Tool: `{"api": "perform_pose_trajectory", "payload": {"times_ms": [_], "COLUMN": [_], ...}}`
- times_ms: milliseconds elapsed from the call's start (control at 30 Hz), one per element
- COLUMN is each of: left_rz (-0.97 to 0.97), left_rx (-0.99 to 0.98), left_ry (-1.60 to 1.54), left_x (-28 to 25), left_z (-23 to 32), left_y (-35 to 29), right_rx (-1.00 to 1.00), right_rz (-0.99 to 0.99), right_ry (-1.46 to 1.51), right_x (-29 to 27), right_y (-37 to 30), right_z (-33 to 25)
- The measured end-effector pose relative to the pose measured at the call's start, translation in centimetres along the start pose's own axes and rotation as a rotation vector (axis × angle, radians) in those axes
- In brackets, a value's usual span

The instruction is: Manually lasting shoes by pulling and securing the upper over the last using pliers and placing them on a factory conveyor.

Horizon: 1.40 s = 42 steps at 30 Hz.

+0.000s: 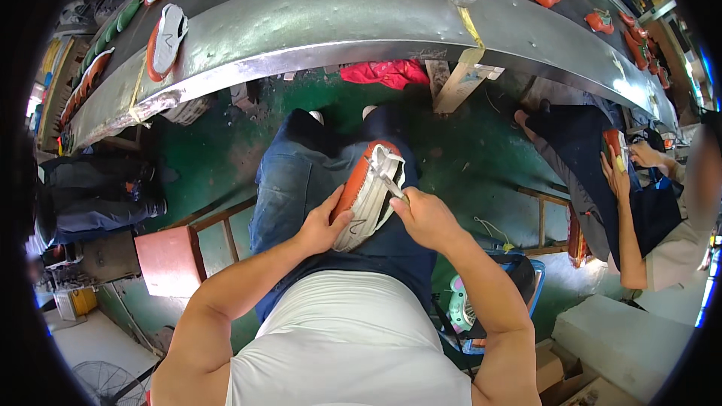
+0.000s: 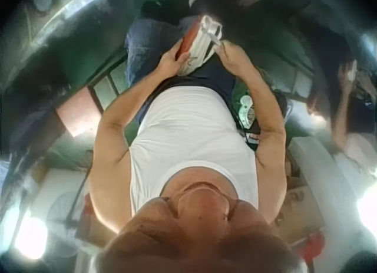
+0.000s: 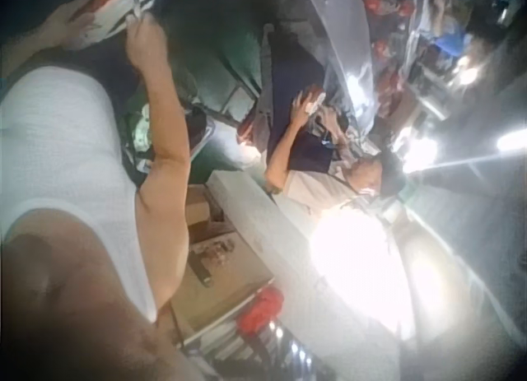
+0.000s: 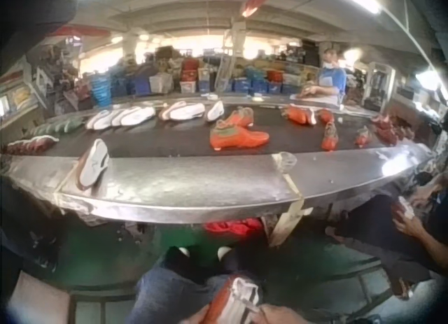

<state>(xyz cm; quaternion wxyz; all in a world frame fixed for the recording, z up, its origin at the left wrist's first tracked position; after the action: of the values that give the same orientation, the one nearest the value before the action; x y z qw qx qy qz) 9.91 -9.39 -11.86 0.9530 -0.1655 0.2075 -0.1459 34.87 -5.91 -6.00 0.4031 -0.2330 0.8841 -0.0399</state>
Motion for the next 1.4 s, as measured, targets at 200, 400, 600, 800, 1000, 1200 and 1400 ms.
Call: {"api": "perform_pose_trajectory", "payload": {"times_ms": [200,400,600,800,1000,1200,1400], "left_rz": [-0.204,-0.248,-0.088,-0.053,-0.092,0.193,0.236], "left_rx": [0.097,0.149,0.578,0.138,0.042,0.255,0.258], "left_ry": [0.023,0.431,0.13,0.145,0.219,0.204,-0.081], "left_x": [-0.9,-7.0,-10.3,-5.9,-3.8,-2.0,-0.7], "left_z": [-0.6,6.7,15.2,13.5,2.5,2.5,0.5], "left_y": [0.0,-0.5,-0.1,7.3,2.0,-0.5,-1.0], "right_rx": [0.098,0.178,0.196,0.255,0.048,-0.171,0.026], "right_rz": [-0.114,0.163,0.313,0.227,-0.096,-0.234,-0.598], "right_ry": [-0.156,0.426,0.797,0.52,0.243,0.07,-0.199], "right_x": [2.8,4.1,6.7,5.9,0.8,0.6,-3.5], "right_y": [-0.9,-4.1,-5.9,-5.7,-5.5,-3.3,0.0], "right_z": [0.6,3.4,4.8,4.4,1.2,0.0,-4.8]}}
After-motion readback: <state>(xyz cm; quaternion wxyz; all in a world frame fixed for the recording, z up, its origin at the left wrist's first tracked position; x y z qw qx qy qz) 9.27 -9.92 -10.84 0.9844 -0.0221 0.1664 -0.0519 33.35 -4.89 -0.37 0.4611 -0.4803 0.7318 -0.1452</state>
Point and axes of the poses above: each hand's wrist, its own y-axis towards the middle knuckle, its own x-axis out of the palm, z = x × y, the point moved 1 cm from there along y, towards the middle knuckle, and after that the axes turned 2 degrees about -y, right-handed, at the moved point
